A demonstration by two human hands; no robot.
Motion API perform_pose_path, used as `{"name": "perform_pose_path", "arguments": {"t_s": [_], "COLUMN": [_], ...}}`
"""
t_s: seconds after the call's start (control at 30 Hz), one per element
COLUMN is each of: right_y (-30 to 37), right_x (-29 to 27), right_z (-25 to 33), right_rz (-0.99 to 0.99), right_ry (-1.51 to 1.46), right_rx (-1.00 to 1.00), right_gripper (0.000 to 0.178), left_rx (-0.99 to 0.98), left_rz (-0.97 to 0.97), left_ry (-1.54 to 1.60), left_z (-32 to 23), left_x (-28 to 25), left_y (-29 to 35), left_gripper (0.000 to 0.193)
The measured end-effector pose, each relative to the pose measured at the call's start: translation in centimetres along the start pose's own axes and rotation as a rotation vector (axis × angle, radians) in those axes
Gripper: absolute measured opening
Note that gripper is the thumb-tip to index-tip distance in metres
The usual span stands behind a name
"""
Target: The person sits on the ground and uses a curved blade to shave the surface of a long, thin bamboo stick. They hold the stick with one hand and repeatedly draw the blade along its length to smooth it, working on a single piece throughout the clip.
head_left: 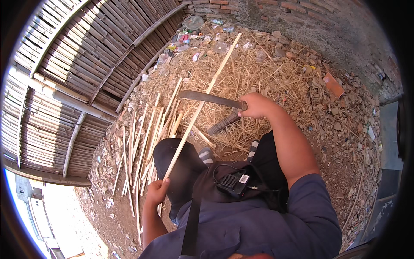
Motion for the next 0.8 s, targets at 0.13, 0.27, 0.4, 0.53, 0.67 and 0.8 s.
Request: {"name": "perform_pose_path", "arguments": {"t_s": [0.13,0.27,0.4,0.53,0.67,0.8], "right_y": [-0.05,-0.21,0.01,-0.04,-0.05,-0.08], "right_x": [0.53,0.67,0.45,0.53,0.51,0.6], "right_z": [-0.1,0.69,0.84,0.3,0.45,0.46], "right_rz": [-0.054,-0.027,0.018,-0.025,-0.043,-0.036], "right_ry": [-0.029,-0.034,-0.022,-0.023,-0.01,-0.024], "right_rx": [-0.02,-0.029,-0.009,-0.015,-0.031,-0.03], "right_gripper": [0.037,0.036,0.049,0.038,0.039,0.04], "left_rx": [-0.017,0.005,-0.002,0.001,-0.02,-0.006], "left_rz": [0.012,0.003,0.01,0.018,0.013,0.018], "left_ry": [-0.02,0.002,0.026,0.024,0.013,0.013], "left_z": [0.02,-0.01,0.35,-0.22,0.54,0.03], "left_x": [-0.12,-0.05,-0.04,0.0,-0.18,-0.15], "left_y": [-0.03,0.05,0.0,0.02,-0.11,0.0], "left_gripper": [0.057,0.057,0.057,0.057,0.056,0.055]}}
Point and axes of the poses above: each hand's wrist, its own y-axis away from the middle knuckle, its own x-axis out of the palm, z = x × y, the point moved 8 cm from there along -y, towards the middle knuckle, and after that the axes turned 13 degrees about z, right-handed, at the moved point
